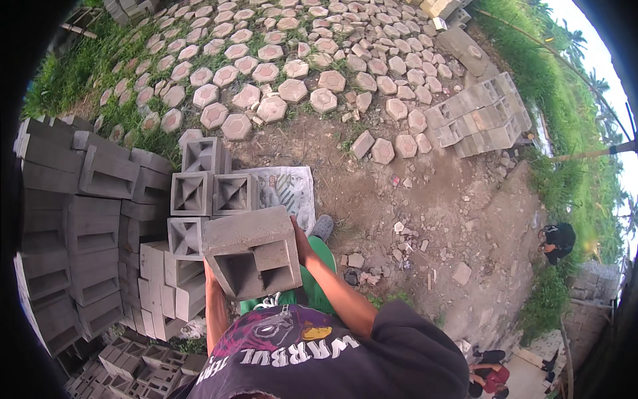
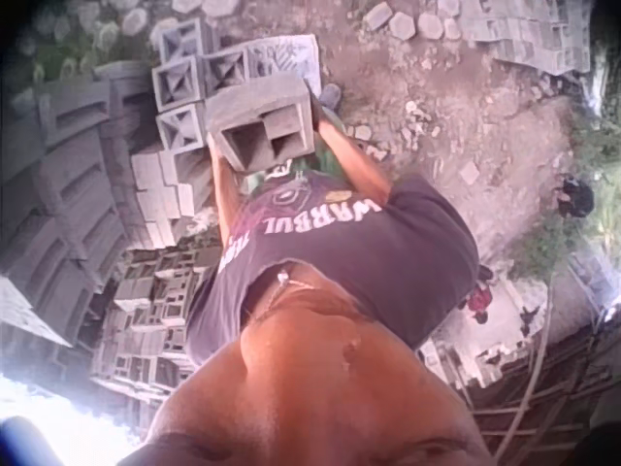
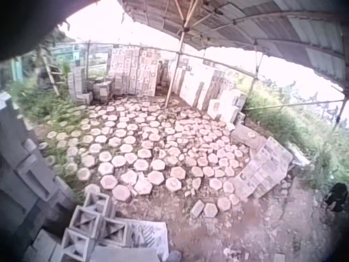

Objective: The person stacks several concrete ventilation blocks by hand onto an existing pile in an outdoor workspace.

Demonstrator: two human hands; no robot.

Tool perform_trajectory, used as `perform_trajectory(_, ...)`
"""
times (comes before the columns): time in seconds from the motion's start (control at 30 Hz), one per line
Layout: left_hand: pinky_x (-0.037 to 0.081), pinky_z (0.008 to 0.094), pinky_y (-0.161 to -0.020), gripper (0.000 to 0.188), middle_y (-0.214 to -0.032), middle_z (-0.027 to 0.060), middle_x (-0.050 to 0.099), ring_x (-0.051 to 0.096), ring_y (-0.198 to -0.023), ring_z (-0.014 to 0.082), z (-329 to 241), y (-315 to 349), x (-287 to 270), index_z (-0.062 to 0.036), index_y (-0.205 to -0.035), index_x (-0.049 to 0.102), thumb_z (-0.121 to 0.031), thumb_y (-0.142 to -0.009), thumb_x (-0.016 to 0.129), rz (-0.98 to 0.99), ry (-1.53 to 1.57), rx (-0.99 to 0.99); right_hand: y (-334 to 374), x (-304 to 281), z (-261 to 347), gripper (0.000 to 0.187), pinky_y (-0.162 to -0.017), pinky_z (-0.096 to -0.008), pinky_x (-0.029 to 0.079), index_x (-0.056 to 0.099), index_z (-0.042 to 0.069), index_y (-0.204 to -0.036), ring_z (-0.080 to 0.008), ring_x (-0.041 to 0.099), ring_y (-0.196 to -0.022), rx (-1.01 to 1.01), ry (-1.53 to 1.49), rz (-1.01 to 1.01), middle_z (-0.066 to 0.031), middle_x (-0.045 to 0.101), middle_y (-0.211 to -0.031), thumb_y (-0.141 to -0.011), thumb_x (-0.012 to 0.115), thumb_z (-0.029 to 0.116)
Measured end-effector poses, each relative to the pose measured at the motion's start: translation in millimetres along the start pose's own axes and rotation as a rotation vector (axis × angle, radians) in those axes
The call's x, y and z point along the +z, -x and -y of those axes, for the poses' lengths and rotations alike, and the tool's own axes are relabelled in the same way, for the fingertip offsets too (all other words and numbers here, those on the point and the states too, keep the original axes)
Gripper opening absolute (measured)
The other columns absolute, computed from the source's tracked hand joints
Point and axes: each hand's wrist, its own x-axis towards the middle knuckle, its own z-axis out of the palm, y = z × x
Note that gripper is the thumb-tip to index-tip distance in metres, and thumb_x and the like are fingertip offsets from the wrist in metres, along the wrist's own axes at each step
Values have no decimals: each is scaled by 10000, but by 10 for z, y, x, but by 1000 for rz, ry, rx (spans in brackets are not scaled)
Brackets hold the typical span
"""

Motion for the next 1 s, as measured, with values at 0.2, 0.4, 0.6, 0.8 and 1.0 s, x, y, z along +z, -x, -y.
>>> perform_trajectory(0.2, 516, 333, -742, 442, -1056, 104, 611, 603, -879, 185, 287, -691, 1344, 6, -1176, 539, -336, -901, 486, 335, -231, 128, 375, -998, 1013, 699, -957, -331, 401, 484, 29, -1296, -185, 518, -1100, -167, -137, -81, -88, 555, -1215, -928, 325, 602)
perform_trajectory(0.4, 493, 329, -698, 424, -905, 73, 656, 582, -771, 154, 154, -1075, 2921, 26, -1026, 635, -326, -903, 434, 474, -389, 131, 564, -1880, 1694, 721, -944, -332, 414, 482, 20, -1301, -201, 520, -1110, -509, -369, -166, -113, 548, -1236, -902, 383, 613)
perform_trajectory(0.6, 488, 327, -740, 466, -957, 81, 647, 586, -821, 162, 442, -1809, 3587, 9, -1112, 596, -371, -936, 392, 683, -557, 98, 419, -2435, 1977, 722, -939, -331, 417, 486, 6, -1289, -195, 532, -1090, -656, -391, -259, -114, 557, -1212, -903, 389, 608)
perform_trajectory(0.8, 491, 328, -719, 474, -954, 82, 642, 588, -794, 165, 91, -2339, 4388, 15, -1116, 586, -381, -938, 394, 722, -486, 49, 155, -2229, 2915, 707, -947, -319, 405, 471, 0, -1297, -195, 524, -1093, -738, -335, -358, -118, 545, -1223, -922, 359, 589)
perform_trajectory(1.0, 493, 329, -704, 469, -947, 84, 640, 588, -779, 164, -764, -3383, 5401, 19, -1112, 584, -374, -936, 399, 812, -569, 225, -788, -2026, 4252, 699, -952, -328, 395, 482, -2, -1282, -198, 530, -1074, -802, -321, -395, -123, 549, -1213, -938, 307, 581)
